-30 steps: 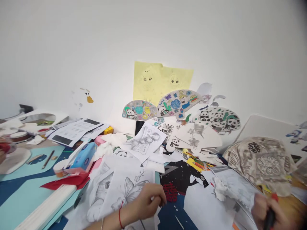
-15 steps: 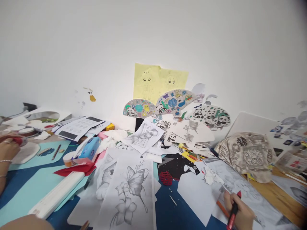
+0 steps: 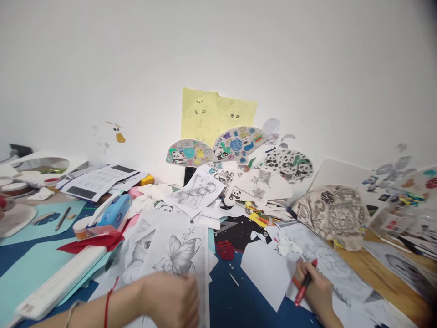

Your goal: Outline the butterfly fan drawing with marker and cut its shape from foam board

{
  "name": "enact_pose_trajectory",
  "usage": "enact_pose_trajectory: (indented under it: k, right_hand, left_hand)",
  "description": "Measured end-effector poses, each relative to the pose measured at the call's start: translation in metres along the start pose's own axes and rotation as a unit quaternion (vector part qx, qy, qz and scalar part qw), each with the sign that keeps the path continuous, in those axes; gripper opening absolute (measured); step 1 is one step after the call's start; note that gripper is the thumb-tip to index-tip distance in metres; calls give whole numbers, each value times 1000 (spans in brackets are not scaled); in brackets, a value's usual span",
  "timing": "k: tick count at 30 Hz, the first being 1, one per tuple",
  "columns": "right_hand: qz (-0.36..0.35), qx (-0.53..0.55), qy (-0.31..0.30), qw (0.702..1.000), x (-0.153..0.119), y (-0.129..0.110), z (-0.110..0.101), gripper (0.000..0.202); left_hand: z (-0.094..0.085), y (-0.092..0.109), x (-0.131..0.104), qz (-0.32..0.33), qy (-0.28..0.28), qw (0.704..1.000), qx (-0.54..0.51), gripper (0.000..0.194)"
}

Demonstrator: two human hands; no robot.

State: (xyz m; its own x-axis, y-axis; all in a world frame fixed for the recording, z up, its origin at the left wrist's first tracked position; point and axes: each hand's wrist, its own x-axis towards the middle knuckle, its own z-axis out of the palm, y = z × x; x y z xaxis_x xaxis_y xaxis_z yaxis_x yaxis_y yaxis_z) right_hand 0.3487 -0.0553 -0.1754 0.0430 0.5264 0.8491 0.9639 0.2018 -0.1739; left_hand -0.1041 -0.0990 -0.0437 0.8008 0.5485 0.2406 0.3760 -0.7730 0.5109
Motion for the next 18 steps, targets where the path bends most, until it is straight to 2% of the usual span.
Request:
enact_pose_trajectory:
  k: [2,3,5,8,12,15,18]
  right_hand:
    - [-93,-1,-44,995,-2,3,7,22]
    - [-133,-10,-60,989,-3,4,11,21]
    - [-193,-41,-81,977,-4,1,17,24]
    - [-252,-76,-100,960,-2,-6,24,28]
    - [-290,-111,-118,943,2,-9,26,32]
    - [-300,-133,-108,938,3,-7,24,34]
    - [-339,-127,-120,924,10,-9,23,49]
  left_hand:
    - [-24,-16,12,75,-66,989,112,22]
    - [-35,-26,14,92,-82,975,187,25]
    - [-57,-50,12,107,-93,927,347,29]
    - [-90,-89,1,88,-65,846,521,31]
    - [-140,-123,-19,28,-41,813,580,33]
    - [-178,-128,-39,-18,-2,789,614,47]
    - [-208,-126,-61,-60,47,766,639,67]
